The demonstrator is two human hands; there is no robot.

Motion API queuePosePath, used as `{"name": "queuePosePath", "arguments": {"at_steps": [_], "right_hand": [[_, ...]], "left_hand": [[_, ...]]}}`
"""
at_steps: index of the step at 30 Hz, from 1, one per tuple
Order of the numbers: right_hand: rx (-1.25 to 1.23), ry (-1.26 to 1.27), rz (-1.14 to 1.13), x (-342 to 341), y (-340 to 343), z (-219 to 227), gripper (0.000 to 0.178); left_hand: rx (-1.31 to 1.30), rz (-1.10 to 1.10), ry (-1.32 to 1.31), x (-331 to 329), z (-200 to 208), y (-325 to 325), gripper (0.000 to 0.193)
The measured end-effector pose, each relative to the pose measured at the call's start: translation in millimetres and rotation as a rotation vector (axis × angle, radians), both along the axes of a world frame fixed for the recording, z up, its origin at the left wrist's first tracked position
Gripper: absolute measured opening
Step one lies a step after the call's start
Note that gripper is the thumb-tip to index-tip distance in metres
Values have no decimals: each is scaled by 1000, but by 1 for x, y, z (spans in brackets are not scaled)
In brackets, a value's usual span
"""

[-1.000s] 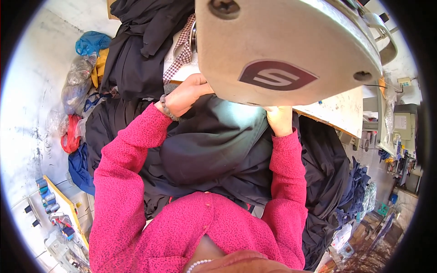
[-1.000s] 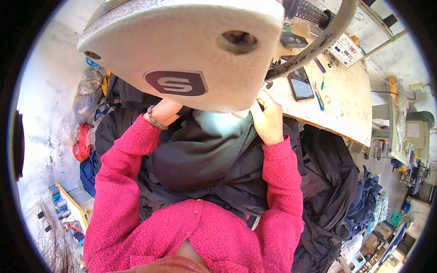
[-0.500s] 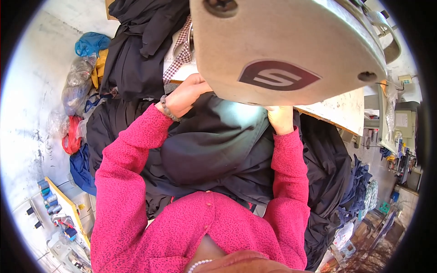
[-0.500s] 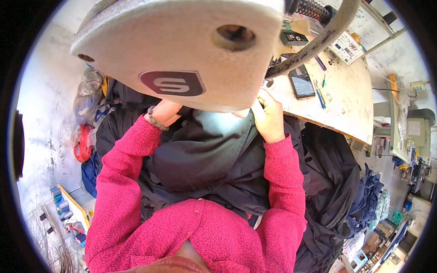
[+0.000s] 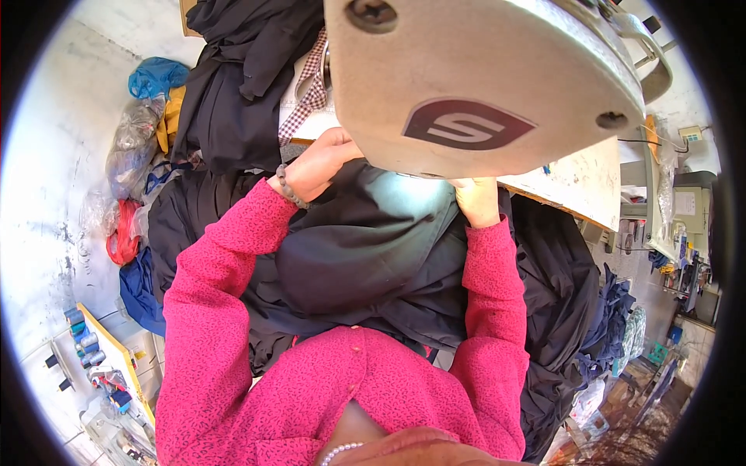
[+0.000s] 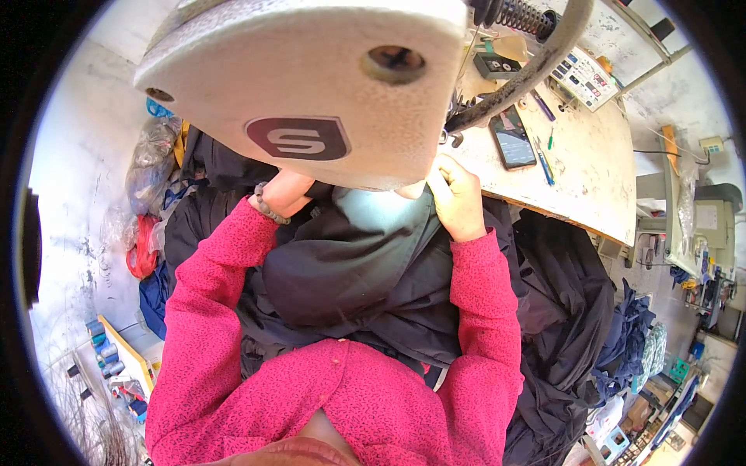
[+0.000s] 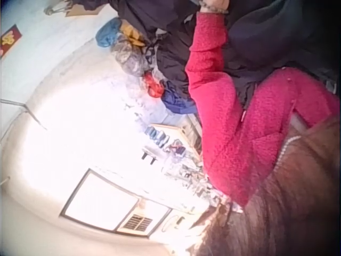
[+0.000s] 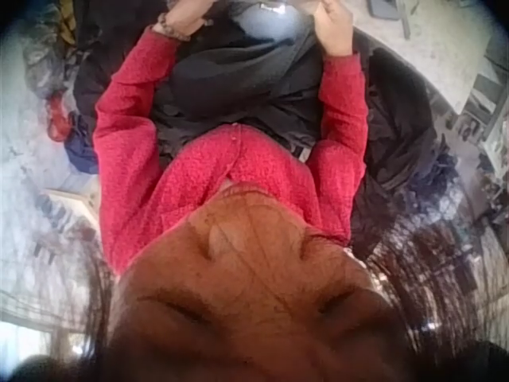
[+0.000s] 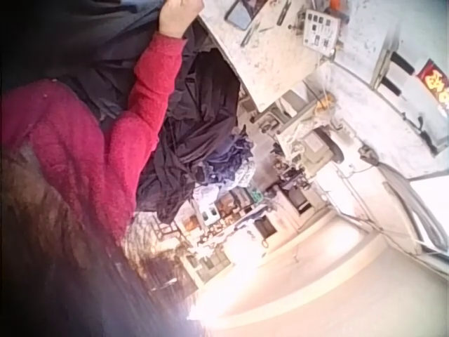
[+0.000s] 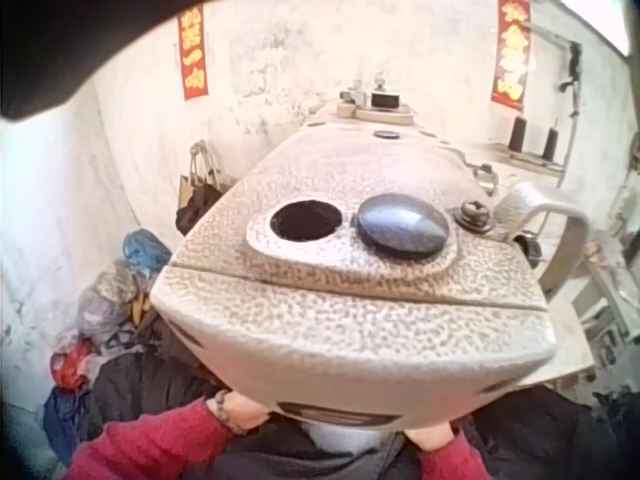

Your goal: Using an industrial sewing machine to sew black trousers.

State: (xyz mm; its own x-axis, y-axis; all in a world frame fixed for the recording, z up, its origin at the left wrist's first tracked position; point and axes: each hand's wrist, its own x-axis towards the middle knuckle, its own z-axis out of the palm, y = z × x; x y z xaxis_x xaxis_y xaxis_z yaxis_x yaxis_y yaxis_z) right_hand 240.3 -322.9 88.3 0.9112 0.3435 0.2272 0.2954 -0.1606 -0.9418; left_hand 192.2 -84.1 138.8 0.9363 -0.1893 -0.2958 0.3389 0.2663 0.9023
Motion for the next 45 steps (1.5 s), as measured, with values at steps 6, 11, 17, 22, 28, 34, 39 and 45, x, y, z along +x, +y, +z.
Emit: {"name": "queuePosePath", "arguments": {"at_steps": [6, 11, 17, 22, 28, 34, 39, 45], "right_hand": [[33, 27, -13, -2, -2, 2, 9], [25, 72, -16, -3, -5, 3, 8], [5, 289, 195, -6, -14, 24, 10], [92, 458, 179, -13, -13, 40, 13], [183, 332, 114, -9, 4, 38, 18], [-9, 73, 124, -14, 10, 43, 17], [40, 118, 103, -13, 12, 46, 17], [126, 158, 74, -12, 9, 47, 17]], "left_hand": [[6, 48, 49, -1, 7, -7, 31], [92, -51, -99, -4, 9, -4, 32], [136, -191, -114, -12, 14, 11, 42], [-103, -17, 139, -21, -6, 24, 31], [-335, 190, 231, -36, -1, 5, 33], [-129, -28, 231, -39, 6, 1, 45], [-205, 63, 256, -41, 9, -8, 43], [-103, 135, 212, -40, 7, -10, 37]]}}
